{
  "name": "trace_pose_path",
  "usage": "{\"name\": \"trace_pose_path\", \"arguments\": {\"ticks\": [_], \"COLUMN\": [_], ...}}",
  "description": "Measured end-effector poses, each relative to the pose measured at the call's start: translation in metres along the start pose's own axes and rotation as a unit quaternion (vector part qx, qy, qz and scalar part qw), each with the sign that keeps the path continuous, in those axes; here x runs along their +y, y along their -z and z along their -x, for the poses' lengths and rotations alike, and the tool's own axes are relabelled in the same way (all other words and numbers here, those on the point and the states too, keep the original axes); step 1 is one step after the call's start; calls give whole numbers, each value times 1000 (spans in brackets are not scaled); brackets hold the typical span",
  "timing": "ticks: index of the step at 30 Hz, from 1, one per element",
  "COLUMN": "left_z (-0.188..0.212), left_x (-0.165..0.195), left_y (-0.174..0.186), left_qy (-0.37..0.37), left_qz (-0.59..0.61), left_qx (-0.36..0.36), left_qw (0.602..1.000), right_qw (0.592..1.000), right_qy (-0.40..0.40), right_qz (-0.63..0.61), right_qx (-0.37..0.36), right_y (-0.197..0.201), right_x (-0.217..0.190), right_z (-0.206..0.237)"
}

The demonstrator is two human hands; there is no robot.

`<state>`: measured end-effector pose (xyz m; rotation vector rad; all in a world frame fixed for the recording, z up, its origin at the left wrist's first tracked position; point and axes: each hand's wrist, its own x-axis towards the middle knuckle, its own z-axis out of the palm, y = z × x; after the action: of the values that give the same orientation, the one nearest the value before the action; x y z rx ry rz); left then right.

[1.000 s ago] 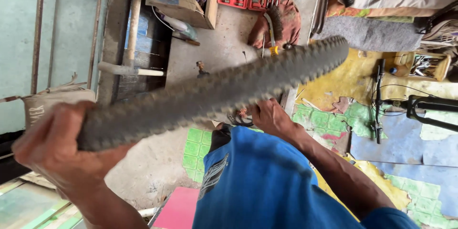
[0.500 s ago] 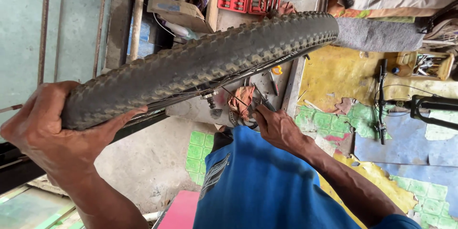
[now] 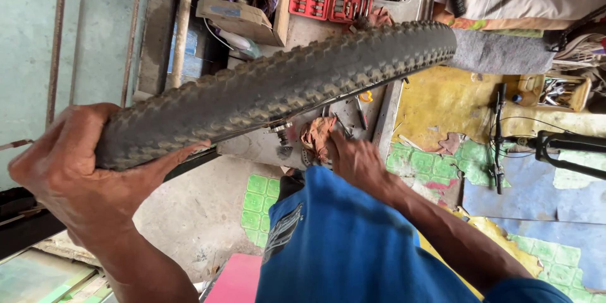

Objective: The person holds a bicycle wheel and repeatedly taps the rim with a small metal tool while rotating the wheel by hand. The person continues this tapping and rotating cycle throughout the clip without completing the task.

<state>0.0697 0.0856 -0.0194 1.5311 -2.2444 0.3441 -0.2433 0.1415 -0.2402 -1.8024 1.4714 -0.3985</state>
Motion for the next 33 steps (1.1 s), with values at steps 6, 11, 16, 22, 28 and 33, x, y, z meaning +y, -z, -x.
{"name": "trace_pose_path", "arguments": {"ticks": [6, 11, 16, 22, 28, 33], "left_z": [-2, 1, 1, 0, -2, 0], "left_x": [-3, -6, -8, -7, -7, -7], "left_y": [-1, -2, -5, -4, -5, -7], "left_qy": [-17, -21, -18, -16, -36, -28], "left_qz": [5, -23, -14, 4, -30, -17], "left_qx": [-2, 0, 3, -1, 6, 5], "left_qw": [1000, 1000, 1000, 1000, 999, 999], "right_qw": [999, 998, 999, 1000, 998, 999], "right_qy": [20, 5, -7, -6, 11, -43], "right_qz": [-29, -58, -32, -7, -35, -25], "right_qx": [29, 33, 31, 20, 57, 18], "right_y": [-6, -7, -7, -10, -10, -2], "right_x": [7, 9, 3, -1, -3, -1], "right_z": [1, 2, 3, -1, -9, 0]}}
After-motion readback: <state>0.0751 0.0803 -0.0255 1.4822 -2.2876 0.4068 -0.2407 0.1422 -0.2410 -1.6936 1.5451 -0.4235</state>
